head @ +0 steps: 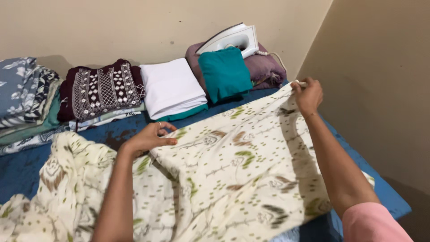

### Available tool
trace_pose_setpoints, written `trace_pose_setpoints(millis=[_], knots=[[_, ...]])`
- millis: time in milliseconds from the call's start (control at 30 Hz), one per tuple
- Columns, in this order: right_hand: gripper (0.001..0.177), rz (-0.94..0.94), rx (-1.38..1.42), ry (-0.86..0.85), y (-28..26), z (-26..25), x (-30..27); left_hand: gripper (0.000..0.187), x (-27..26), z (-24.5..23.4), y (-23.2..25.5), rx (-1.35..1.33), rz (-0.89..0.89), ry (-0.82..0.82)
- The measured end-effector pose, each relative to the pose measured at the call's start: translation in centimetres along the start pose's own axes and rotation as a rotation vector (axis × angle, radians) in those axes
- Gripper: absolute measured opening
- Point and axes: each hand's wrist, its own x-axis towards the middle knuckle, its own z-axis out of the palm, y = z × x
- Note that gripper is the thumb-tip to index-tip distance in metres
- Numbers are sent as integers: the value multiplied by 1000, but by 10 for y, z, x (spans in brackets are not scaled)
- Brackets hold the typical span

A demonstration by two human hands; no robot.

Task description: The person spreads a floral garment on a blue table and folds it by hand.

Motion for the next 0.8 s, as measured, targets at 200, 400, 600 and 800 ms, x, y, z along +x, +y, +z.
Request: trace_pose_setpoints(millis=[200,400,600,800], knots=[[38,153,-70,-43,-24,-36,-10,50,-18,-13,2,641,-210,288],[30,461,129,-53,-45,-65,-6,45,-20,-36,-3,841,-253,584],[32,610,713,-280,-42,-64,5,34,6,-39,-11,915,-219,795],[25,838,1111,-252,-58,-86,0,36,30,-23,26,-760,-3,606]])
